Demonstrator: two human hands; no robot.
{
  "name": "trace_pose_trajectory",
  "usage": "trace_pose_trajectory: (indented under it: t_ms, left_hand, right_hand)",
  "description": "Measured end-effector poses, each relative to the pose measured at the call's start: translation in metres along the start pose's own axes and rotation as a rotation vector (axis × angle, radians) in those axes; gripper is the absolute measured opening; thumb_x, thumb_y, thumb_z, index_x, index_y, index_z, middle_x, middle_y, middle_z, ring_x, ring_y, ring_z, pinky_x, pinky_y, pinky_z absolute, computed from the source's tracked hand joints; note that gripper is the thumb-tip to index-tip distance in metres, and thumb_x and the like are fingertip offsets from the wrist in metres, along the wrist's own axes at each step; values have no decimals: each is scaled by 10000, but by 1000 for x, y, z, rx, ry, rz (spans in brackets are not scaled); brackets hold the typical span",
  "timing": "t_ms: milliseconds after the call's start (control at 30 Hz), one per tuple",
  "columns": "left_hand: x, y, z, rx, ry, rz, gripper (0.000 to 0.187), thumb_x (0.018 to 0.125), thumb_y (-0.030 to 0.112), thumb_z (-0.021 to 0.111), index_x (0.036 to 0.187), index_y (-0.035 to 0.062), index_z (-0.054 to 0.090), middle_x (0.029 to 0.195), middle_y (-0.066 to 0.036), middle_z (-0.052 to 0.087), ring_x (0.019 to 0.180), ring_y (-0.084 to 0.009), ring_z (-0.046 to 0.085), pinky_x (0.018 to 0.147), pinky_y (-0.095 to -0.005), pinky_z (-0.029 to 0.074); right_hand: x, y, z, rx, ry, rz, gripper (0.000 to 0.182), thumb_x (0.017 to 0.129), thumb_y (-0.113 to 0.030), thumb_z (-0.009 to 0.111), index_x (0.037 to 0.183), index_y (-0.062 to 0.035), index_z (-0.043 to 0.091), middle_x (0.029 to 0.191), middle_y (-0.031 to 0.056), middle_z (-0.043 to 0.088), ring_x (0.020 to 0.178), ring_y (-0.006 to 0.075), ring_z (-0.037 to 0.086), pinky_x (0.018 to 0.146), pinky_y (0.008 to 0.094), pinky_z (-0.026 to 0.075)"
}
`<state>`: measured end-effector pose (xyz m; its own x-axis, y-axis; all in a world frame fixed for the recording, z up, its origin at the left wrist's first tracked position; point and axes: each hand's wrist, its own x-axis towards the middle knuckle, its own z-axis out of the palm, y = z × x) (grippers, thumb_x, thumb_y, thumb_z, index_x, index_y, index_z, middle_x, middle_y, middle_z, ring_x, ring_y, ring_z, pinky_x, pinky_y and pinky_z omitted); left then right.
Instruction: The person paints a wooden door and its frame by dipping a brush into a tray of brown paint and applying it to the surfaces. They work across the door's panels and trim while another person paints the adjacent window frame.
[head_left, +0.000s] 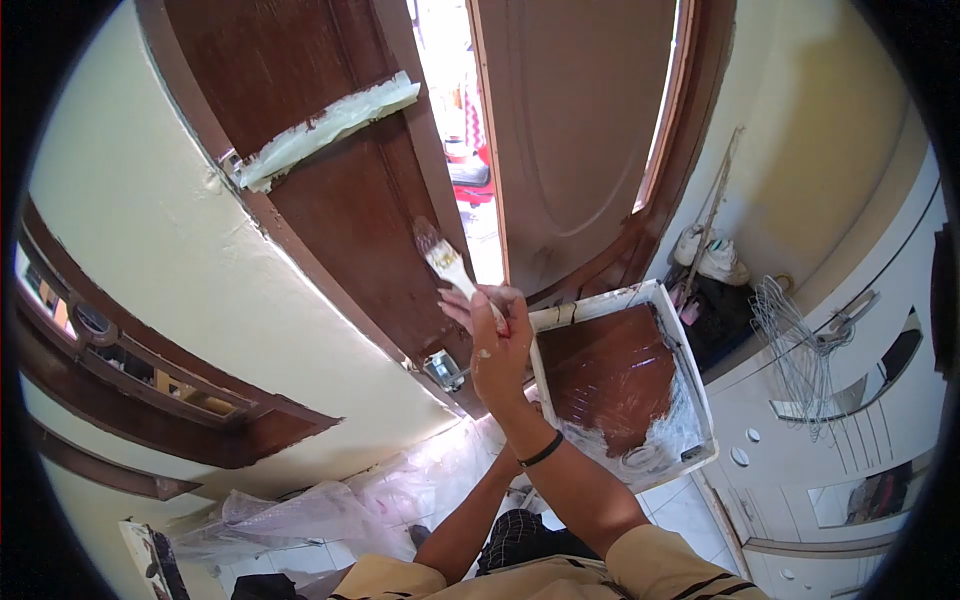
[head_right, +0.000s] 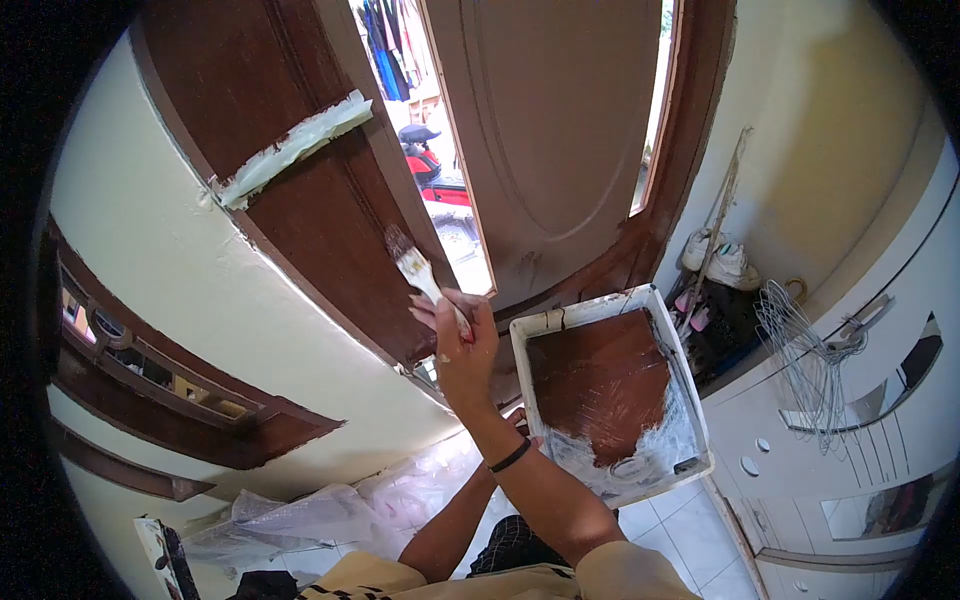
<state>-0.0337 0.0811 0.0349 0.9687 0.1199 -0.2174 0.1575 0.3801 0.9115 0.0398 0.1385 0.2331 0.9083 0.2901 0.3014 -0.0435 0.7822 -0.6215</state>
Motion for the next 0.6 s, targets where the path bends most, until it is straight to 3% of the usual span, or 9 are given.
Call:
trace_pose_trajectory:
  t_ms: [167,367,400,500,600]
  left_hand:
    - [0,-3,-4,11,8,7,441,810,104,690,1179,70,450,1031,-31,543,902,-132,543,767,-289,473]
    - [1,0,-4,33,2,21,456,812,96,685,1199,70,447,1033,-38,552,892,-137,553,757,-295,486]
    - [0,1,-3,38,1,24,458,812,95,684,1203,70,446,1034,-39,553,891,-137,555,755,-296,488]
    - [-4,3,0,49,7,29,465,813,91,681,1213,71,445,1035,-42,558,886,-139,561,750,-299,494]
    - [-8,7,3,66,12,41,473,814,87,679,1224,71,443,1036,-46,563,882,-142,566,744,-301,500]
  right_hand:
    - [-30,48,-63,-138,153,141,130,936,-47,496,1025,40,460,977,155,553,912,281,651,819,370,566]
    - [-51,95,-112,-353,363,246,135,910,-66,546,989,35,504,920,129,584,806,195,651,730,302,567]
    - [-46,92,-106,-417,316,161,131,903,-72,556,977,31,523,898,120,607,792,174,646,723,282,552]
    - [-20,61,-66,-613,132,40,128,929,-55,514,1013,34,475,940,138,576,854,218,652,763,317,571]
    - [-3,-1,0,-352,-17,-108,149,922,-49,530,1040,32,488,946,148,599,883,204,649,783,315,556]
